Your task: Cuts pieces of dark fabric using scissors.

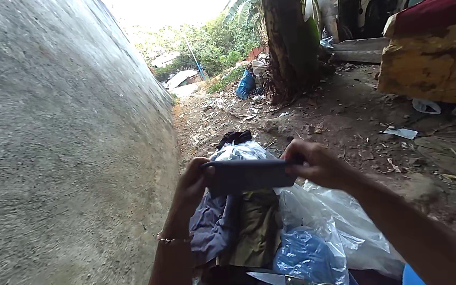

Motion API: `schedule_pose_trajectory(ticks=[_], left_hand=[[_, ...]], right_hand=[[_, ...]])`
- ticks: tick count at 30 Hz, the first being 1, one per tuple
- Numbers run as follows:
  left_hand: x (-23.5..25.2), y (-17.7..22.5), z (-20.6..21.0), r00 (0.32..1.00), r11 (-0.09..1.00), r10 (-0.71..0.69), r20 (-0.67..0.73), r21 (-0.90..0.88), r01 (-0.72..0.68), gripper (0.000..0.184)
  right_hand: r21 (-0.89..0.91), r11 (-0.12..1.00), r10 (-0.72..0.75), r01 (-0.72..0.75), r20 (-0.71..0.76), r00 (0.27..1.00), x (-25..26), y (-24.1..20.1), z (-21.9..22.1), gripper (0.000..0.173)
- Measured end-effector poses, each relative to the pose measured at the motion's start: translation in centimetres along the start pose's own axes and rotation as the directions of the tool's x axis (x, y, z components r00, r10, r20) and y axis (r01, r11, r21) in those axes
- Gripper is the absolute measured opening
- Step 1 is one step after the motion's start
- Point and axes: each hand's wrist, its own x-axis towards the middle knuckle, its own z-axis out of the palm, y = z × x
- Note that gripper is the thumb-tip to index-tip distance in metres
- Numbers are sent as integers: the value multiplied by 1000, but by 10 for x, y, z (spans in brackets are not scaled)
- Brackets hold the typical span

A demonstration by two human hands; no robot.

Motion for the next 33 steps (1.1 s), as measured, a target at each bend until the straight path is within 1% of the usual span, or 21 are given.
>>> schedule_pose_trajectory(ticks=[1,4,6,8,10,12,13,14,15,16,17,19,20,22,23,24,25,27,28,31,33], left_hand=[[-4,-1,-10,999,999,-35,-39,2,35,27],[0,-3,-39,987,979,-144,-66,137,152,43],[16,-3,-51,972,936,-235,5,269,225,45],[38,-13,-46,949,876,-304,85,415,243,48],[60,-41,-25,941,819,-317,117,534,210,48],[68,-70,-2,948,786,-305,92,586,196,47],[65,-77,9,954,812,-293,62,543,215,48],[55,-81,21,961,868,-277,9,430,246,48],[38,-81,33,958,922,-278,-70,260,286,46],[15,-78,48,929,938,-336,-152,38,345,43],[-14,-70,66,871,888,-451,-195,-199,415,38],[-77,-54,103,674,634,-721,-157,-541,552,27],[-104,-49,120,540,471,-835,-104,-642,605,23],[-137,-45,146,277,145,-960,41,-773,617,28],[-145,-44,152,213,21,-970,120,-826,563,38],[-147,-46,156,201,-51,-965,168,-872,486,46],[-144,-49,158,218,-72,-961,172,-912,403,49],[-128,-55,158,265,-64,-954,139,-960,272,50],[-120,-56,156,278,-62,-952,128,-970,236,48],[-99,-59,146,218,-61,-969,115,-969,241,31],[-94,-56,141,182,-74,-975,124,-963,261,25]], right_hand=[[76,997,12,-18,77,997,-1,-7,17,17],[287,951,-4,-113,377,926,-4,-34,68,49],[357,913,3,-198,480,877,-6,-41,106,52],[414,860,82,-297,463,883,-11,-31,146,44],[479,783,239,-396,356,903,-16,-1,183,38],[493,698,437,-518,279,855,-23,41,214,34],[497,647,521,-578,265,811,-27,62,224,30],[511,594,582,-621,259,771,-31,80,230,26],[530,554,613,-642,262,745,-35,91,232,24],[559,521,620,-645,271,736,-36,96,232,23],[587,500,609,-637,283,740,-35,97,229,23],[631,496,541,-596,313,781,-31,95,224,33],[638,494,507,-591,341,792,-28,95,220,43],[625,487,485,-610,388,784,-22,96,214,55],[624,479,483,-617,400,779,-19,97,212,57],[630,470,482,-618,404,778,-18,97,210,57],[636,465,480,-616,403,779,-17,97,208,56],[603,494,491,-626,401,774,-21,95,203,54],[535,546,508,-645,401,762,-27,93,198,53],[145,774,530,-616,381,757,-61,74,171,37],[-114,835,519,-539,492,699,-98,43,148,31]])
